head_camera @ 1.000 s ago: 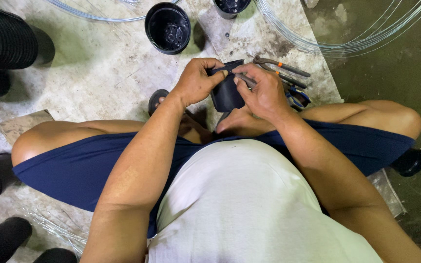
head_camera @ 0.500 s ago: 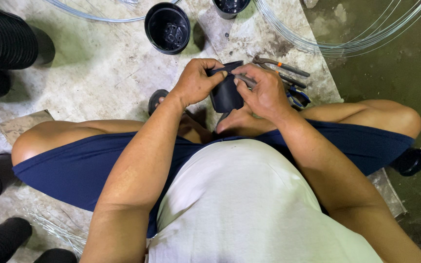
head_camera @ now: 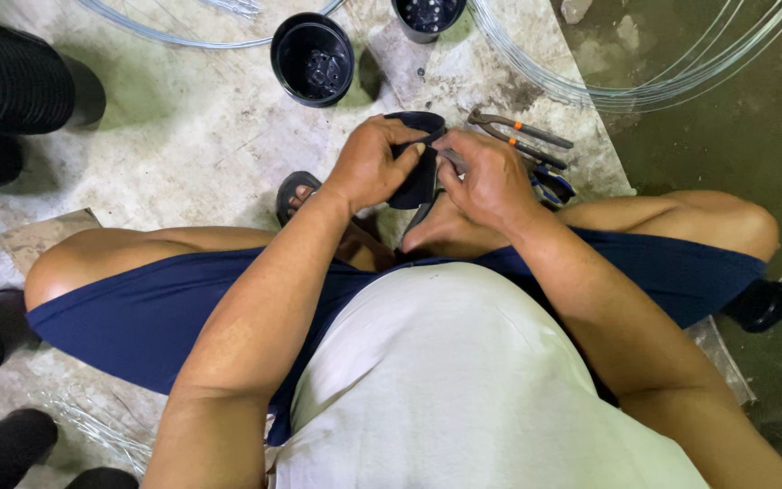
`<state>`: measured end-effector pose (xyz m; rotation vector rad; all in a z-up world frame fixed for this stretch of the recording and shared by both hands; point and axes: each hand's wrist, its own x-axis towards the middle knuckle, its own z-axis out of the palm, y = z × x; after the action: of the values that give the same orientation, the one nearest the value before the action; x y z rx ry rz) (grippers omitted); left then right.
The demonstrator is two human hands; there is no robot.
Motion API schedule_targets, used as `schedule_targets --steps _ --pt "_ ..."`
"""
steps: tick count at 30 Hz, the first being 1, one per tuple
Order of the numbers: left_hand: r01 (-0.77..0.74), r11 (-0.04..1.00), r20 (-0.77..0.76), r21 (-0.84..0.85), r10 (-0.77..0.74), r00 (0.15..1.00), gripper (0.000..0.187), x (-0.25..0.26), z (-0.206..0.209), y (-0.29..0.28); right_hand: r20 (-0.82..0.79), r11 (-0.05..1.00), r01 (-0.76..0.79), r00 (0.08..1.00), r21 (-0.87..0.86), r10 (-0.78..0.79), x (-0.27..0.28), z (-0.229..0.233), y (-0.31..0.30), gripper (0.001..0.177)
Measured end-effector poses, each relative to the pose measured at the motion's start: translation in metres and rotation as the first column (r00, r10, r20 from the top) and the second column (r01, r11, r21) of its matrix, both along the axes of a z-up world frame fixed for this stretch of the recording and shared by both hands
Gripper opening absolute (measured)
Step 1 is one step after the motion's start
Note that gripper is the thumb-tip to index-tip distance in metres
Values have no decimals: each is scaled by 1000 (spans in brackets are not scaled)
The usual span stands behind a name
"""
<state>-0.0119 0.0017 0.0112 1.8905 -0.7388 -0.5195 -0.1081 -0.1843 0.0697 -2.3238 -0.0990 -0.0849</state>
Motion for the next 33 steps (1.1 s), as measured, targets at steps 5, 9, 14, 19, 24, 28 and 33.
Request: schedule_targets --steps 5,9,14,19,24,28,33 --pt "6 999 99 52 -11 995 22 -14 -6 -1 -28 975 -30 999 -222 25 -8 -9 6 20" --pt "-25 999 196 20 20 980 23 -21 -16 -4 -71 933 -45 997 -356 21 -13 -19 10 18" --pt "-8 996 249 88 -14 968 19 -26 -26 -6 -54 903 -87 996 -421 70 -13 -31 14 19" --pt "-1 990 259 142 -36 965 23 -31 -29 -7 -82 947 -8 996 -322 -20 -11 -46 19 15" --pt "-16 989 331 150 -35 943 22 -31 -24 -6 -213 982 172 959 -79 -185 -11 -79 11 17" --pt "18 996 414 88 -53 909 28 -20 -14 -7 -338 864 266 933 426 -121 -6 -104 -7 9" --pt "107 994 429 -19 -89 899 29 -17 -1 -13 -642 754 385 764 532 63 -20 -91 -48 7"
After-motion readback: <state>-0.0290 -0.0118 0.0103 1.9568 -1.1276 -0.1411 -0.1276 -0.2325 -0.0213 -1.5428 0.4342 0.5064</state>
